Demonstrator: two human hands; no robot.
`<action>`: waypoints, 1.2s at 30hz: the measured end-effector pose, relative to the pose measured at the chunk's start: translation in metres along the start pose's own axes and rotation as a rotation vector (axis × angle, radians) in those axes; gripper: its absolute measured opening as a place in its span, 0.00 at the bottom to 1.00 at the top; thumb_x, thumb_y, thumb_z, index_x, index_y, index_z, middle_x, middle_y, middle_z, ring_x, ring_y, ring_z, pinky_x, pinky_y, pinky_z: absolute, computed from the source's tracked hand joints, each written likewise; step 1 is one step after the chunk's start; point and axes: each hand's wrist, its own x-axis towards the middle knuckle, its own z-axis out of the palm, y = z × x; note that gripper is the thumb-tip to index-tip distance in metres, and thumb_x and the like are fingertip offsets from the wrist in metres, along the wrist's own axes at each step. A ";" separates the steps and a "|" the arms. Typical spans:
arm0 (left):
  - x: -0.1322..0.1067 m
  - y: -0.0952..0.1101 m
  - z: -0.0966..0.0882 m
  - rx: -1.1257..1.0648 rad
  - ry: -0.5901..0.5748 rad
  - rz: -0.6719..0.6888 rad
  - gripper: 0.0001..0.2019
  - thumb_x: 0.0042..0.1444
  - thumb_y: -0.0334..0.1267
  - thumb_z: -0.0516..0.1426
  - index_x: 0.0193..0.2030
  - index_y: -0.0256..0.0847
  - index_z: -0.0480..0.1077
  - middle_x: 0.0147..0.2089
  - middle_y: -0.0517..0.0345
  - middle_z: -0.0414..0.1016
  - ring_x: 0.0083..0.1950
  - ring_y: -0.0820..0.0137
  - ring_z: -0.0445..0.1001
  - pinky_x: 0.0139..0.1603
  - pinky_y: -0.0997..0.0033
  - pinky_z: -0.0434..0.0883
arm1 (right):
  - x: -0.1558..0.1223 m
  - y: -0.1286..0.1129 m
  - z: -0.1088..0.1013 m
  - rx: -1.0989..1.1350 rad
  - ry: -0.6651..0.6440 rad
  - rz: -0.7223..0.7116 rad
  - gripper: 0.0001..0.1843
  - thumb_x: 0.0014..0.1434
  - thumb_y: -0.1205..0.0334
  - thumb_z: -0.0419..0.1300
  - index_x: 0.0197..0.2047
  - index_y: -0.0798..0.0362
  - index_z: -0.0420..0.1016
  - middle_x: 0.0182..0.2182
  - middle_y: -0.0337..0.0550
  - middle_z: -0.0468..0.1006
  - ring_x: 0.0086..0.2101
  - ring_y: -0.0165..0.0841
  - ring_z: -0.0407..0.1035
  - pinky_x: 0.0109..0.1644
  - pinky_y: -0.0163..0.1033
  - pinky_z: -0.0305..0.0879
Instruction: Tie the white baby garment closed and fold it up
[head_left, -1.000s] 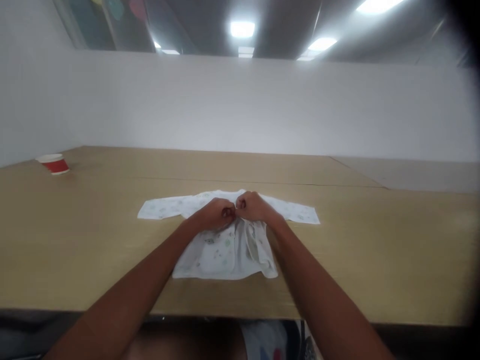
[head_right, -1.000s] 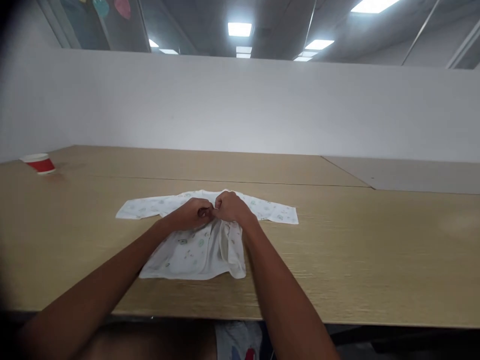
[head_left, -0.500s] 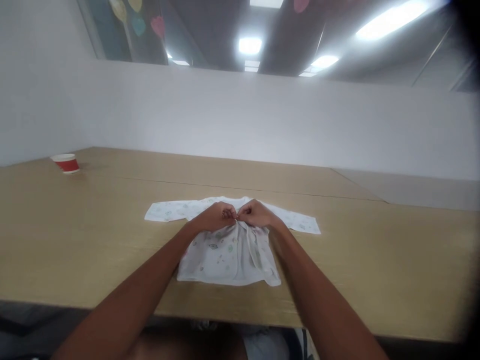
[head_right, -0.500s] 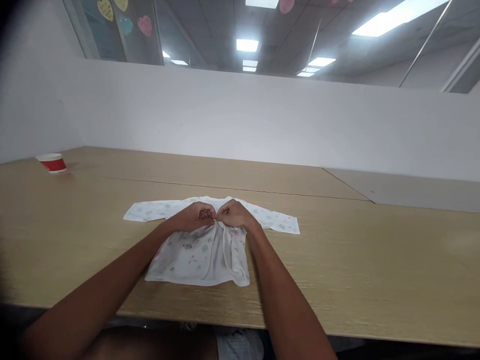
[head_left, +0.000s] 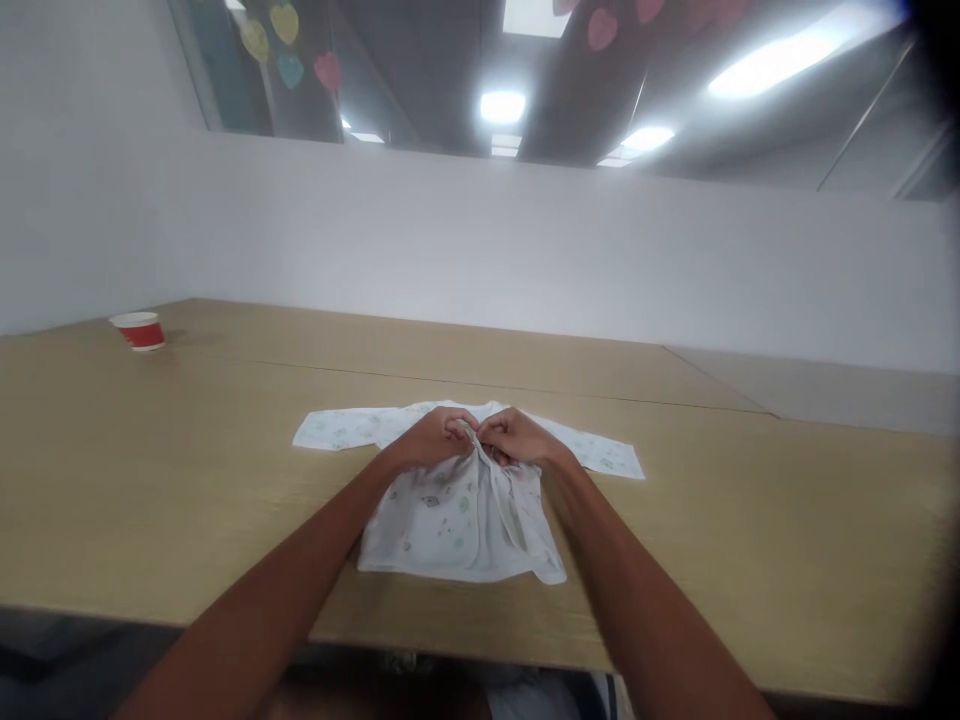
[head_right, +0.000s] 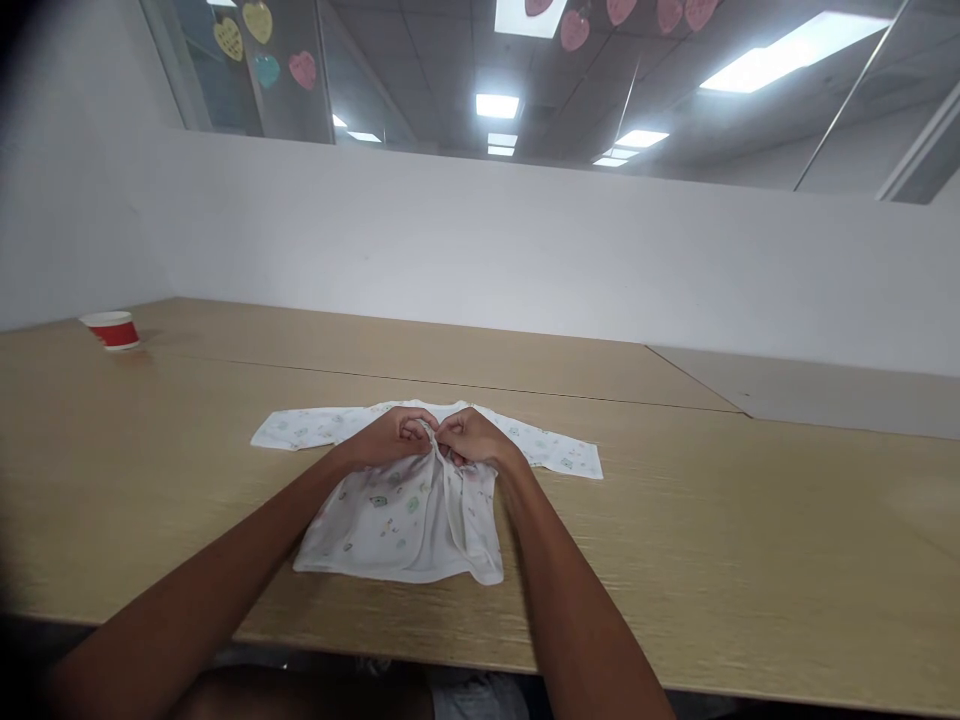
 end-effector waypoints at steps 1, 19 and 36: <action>0.001 -0.001 0.000 -0.009 0.001 -0.001 0.15 0.54 0.39 0.61 0.47 0.34 0.70 0.35 0.54 0.76 0.33 0.74 0.70 0.34 0.78 0.65 | -0.001 0.000 0.000 0.020 -0.009 0.004 0.08 0.53 0.63 0.54 0.27 0.59 0.68 0.17 0.37 0.68 0.17 0.25 0.58 0.19 0.30 0.53; 0.000 0.008 0.005 -0.058 0.063 -0.095 0.09 0.50 0.35 0.57 0.37 0.32 0.70 0.29 0.53 0.74 0.29 0.73 0.70 0.31 0.75 0.66 | 0.005 0.006 0.006 -0.117 -0.023 -0.035 0.06 0.54 0.65 0.61 0.29 0.59 0.70 0.17 0.36 0.68 0.16 0.24 0.58 0.18 0.29 0.54; -0.003 0.013 0.012 0.249 0.077 0.048 0.06 0.48 0.28 0.52 0.35 0.37 0.62 0.26 0.64 0.63 0.28 0.77 0.60 0.28 0.77 0.58 | 0.004 0.010 -0.001 0.001 -0.137 0.020 0.07 0.59 0.62 0.56 0.34 0.58 0.67 0.21 0.35 0.66 0.19 0.24 0.58 0.21 0.30 0.57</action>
